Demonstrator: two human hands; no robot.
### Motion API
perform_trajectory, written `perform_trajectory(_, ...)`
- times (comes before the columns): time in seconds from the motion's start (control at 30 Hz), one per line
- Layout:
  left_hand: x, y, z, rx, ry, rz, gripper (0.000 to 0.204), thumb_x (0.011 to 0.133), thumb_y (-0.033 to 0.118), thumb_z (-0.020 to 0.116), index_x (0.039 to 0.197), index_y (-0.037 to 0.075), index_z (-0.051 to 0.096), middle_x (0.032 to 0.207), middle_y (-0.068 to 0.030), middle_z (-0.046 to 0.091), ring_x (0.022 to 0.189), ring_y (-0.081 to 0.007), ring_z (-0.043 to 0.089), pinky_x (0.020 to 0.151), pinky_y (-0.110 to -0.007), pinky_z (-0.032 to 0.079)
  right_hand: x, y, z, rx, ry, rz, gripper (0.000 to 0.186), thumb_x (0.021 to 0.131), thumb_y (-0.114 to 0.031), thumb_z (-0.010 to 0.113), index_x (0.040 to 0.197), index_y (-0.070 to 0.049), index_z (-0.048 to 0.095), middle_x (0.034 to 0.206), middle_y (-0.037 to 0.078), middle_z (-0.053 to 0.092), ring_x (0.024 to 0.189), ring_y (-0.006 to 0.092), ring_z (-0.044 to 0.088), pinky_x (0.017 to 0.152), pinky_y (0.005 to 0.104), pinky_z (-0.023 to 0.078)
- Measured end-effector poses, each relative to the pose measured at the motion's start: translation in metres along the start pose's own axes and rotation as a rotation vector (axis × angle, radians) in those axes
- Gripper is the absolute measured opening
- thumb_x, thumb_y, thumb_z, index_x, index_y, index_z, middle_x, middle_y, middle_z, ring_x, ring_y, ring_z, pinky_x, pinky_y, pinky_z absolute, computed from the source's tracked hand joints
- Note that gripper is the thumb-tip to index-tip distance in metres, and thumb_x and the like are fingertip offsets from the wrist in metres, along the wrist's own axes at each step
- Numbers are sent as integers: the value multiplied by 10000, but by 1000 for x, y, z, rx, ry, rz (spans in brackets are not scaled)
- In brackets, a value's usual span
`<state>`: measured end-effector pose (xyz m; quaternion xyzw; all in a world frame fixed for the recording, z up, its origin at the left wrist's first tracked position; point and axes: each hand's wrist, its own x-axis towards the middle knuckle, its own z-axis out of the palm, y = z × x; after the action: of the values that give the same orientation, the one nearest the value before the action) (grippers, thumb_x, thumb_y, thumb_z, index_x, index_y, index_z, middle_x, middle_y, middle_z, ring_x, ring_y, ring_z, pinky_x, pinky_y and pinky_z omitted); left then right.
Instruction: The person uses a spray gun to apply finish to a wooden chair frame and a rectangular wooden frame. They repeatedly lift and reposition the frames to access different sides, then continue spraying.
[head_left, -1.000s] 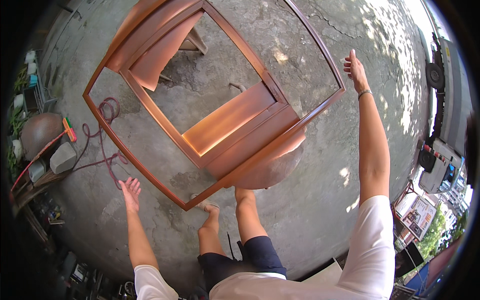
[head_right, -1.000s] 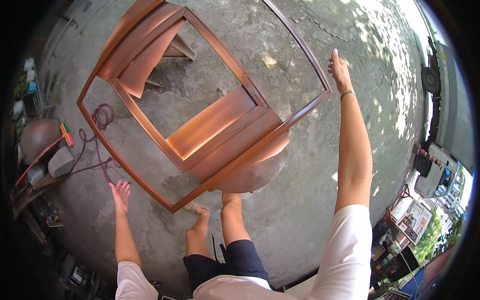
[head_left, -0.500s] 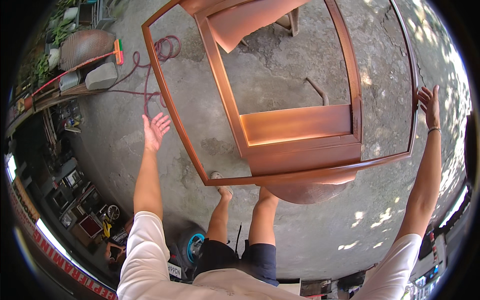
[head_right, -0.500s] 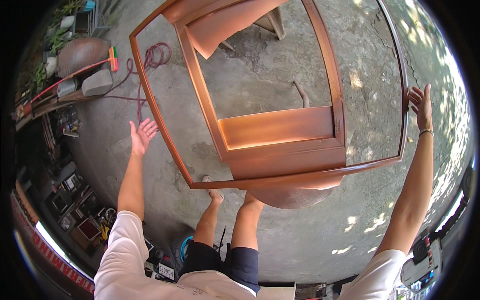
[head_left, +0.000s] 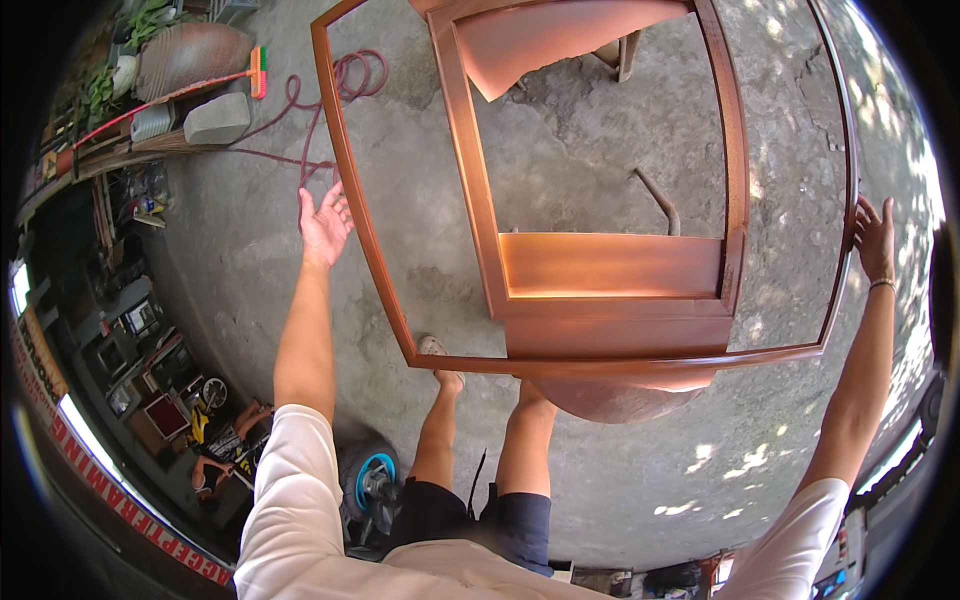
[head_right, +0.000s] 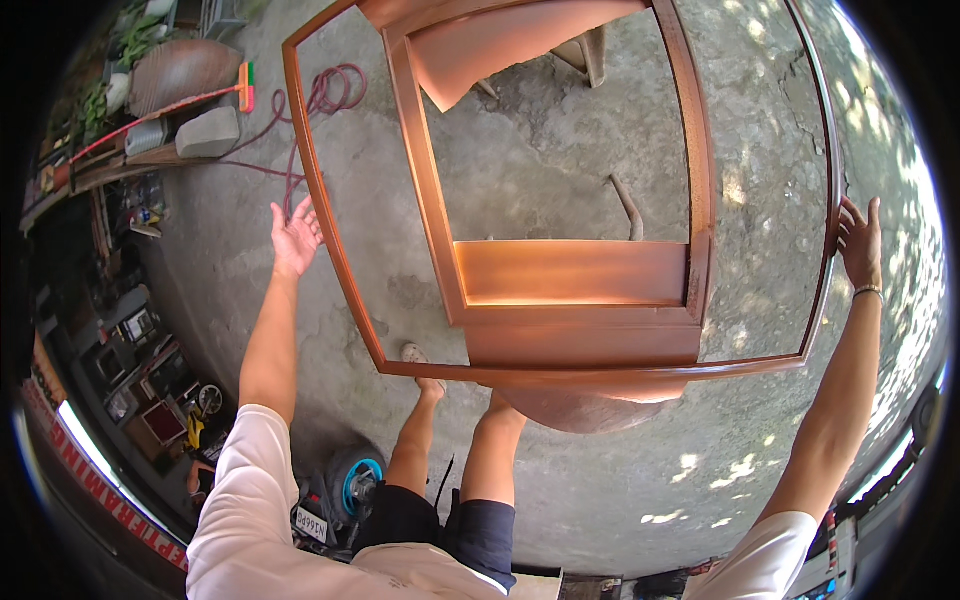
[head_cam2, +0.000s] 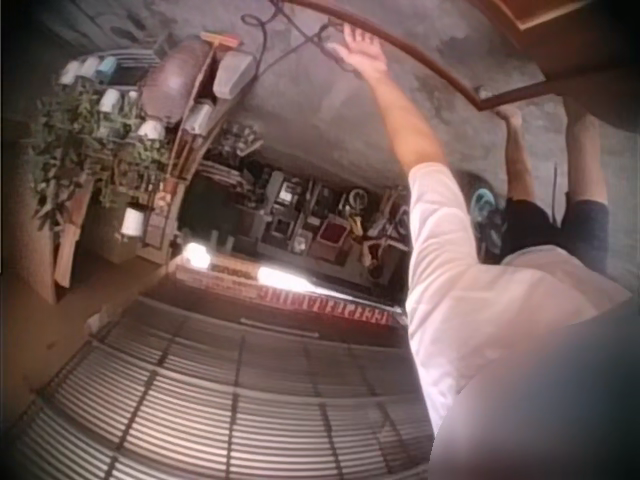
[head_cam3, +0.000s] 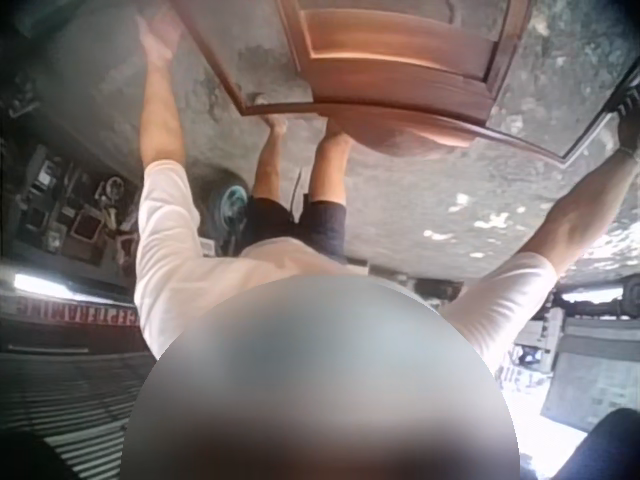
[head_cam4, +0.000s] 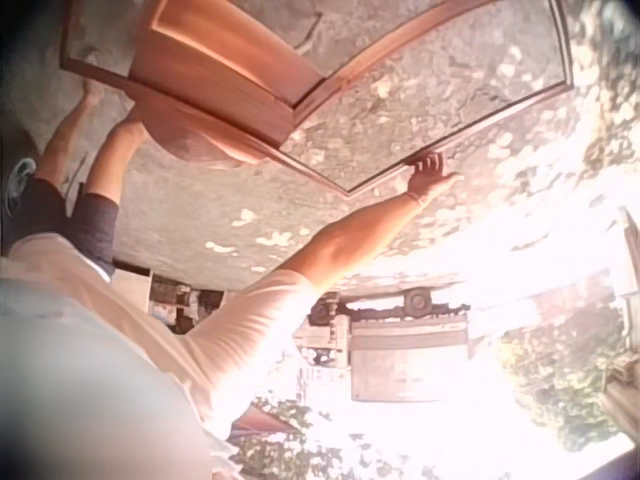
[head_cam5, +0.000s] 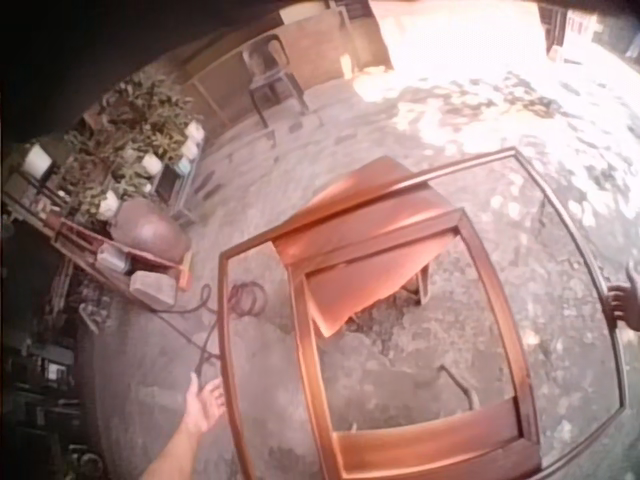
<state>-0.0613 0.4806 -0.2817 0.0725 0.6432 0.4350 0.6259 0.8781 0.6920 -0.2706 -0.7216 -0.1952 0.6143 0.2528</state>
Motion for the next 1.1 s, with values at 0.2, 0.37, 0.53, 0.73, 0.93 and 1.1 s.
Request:
perform_trajectory(0.2,-2,3,15,-58,66,-37,918,869,814,300,1419,90,421,1166,-83,560,1080,-223,510,936,-375,385,-14,-14,8,30,-4,-7,756,867,-800,371,1224,-165,572,797,-17,571,704,138,503,651,302,347)
perform_trajectory(0.37,-6,15,19,-82,35,-41,916,862,822,304,1420,104,415,1262,-128,522,1133,-258,496,959,-421,406,-22,-23,8,41,-53,-50,693,855,-792,420,1005,-144,616,824,16,599,755,168,541,700,296,381)
perform_trajectory(0.53,-19,35,33,-51,56,-30,921,860,821,310,1427,102,407,1321,-173,497,1175,-288,483,994,-450,390,-49,-38,28,21,6,-65,699,841,-804,423,993,-149,614,837,20,616,779,183,566,744,305,400)
perform_trajectory(0.73,-18,53,24,-47,-15,-41,913,852,822,339,1421,111,412,1245,-173,548,1136,-284,509,994,-437,394,-68,-46,28,-47,6,-76,684,829,-814,422,988,-174,604,812,2,605,766,172,570,723,307,383)
perform_trajectory(0.93,-32,87,11,-157,-110,-53,929,844,792,434,1282,-26,485,1115,-194,610,1046,-281,564,957,-381,438,-108,-38,15,-44,-15,-65,673,827,-813,420,969,-178,594,796,-3,612,750,170,575,723,306,385)
perform_trajectory(1.1,-63,146,11,-132,-112,-40,883,851,771,448,1121,-62,569,1115,-219,613,1009,-303,607,905,-375,495,-175,-34,16,7,4,-71,669,838,-809,404,950,-177,592,795,-2,611,769,176,579,731,313,389)
